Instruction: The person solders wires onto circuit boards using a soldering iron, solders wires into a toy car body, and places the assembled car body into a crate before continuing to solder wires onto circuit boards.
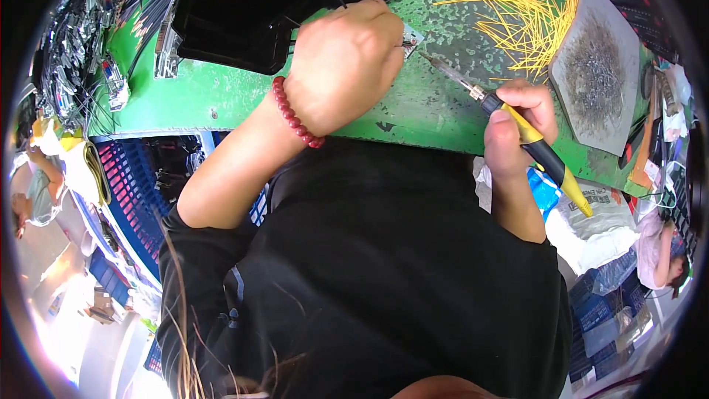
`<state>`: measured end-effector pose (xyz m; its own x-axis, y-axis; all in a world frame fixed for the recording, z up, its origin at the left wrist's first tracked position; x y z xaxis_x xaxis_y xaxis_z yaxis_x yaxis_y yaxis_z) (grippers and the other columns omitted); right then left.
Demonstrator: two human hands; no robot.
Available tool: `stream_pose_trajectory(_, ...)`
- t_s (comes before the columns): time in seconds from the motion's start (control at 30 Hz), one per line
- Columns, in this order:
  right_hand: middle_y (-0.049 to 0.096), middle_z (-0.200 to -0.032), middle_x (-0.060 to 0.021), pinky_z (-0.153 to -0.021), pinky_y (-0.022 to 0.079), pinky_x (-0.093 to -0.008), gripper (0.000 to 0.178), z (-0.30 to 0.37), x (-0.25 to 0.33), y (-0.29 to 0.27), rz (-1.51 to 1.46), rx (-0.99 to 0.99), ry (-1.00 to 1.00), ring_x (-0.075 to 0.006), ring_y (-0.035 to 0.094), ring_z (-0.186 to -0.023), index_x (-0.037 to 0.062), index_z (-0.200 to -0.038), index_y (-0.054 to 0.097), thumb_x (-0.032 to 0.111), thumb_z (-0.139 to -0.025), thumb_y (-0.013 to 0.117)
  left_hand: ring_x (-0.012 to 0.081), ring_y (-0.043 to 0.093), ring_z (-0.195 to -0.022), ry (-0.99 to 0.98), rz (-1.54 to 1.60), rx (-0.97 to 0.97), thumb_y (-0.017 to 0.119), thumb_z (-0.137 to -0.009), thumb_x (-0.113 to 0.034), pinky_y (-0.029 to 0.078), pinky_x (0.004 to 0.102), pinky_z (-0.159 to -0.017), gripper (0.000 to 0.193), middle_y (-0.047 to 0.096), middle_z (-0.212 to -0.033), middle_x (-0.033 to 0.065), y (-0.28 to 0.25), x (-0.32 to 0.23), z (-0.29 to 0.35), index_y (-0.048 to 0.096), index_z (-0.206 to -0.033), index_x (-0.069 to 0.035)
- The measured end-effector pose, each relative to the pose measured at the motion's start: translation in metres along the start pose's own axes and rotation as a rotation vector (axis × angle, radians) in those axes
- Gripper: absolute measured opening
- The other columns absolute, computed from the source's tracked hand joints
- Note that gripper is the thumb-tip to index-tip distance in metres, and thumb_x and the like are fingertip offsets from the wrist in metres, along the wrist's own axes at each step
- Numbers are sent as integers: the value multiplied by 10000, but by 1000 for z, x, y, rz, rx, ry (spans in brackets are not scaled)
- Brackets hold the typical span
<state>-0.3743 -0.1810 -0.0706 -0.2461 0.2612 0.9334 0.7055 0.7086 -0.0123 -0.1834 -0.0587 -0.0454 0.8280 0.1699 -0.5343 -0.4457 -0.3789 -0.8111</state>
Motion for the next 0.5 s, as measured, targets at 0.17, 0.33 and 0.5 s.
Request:
stream_pose_trajectory(0.17, 568, -758, -73, -538, 376, -241, 219, -3, 2, 1, 127, 94, -30, -98, 478, -611, -2, -900, 567, 130, -786, 699, 282, 621, -722, 15, -19, 2, 659, -742, -59, 505, 354, -613, 53, 615, -805, 75, 0, 1, 0, 611, -743, -37)
stream_pose_trajectory(0.33, 565, -720, -73, -510, 360, -237, 198, -7, 3, 3, 153, 129, -47, -97, 463, -573, -6, -898, 567, 100, -786, 691, 279, 628, -724, 24, -37, 1, 656, -738, -52, 510, 350, -613, 44, 620, -809, 73, 0, 1, 0, 615, -746, -37)
stream_pose_trajectory(0.5, 569, -730, -76, -514, 360, -237, 197, -8, 4, 5, 162, 159, -37, -98, 468, -579, -7, -902, 565, 89, -785, 690, 279, 629, -723, 22, -36, 1, 655, -735, -49, 511, 351, -610, 44, 621, -808, 73, 1, 1, -1, 614, -743, -36)
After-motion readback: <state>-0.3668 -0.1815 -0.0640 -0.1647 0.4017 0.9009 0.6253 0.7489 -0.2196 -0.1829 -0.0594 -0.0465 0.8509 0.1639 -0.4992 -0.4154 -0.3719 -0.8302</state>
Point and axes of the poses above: each hand's wrist, its own z-axis away from the middle knuckle, its own y-axis out of the palm, x = y × z, the point moved 1 cm from there along -z, towards the middle knuckle
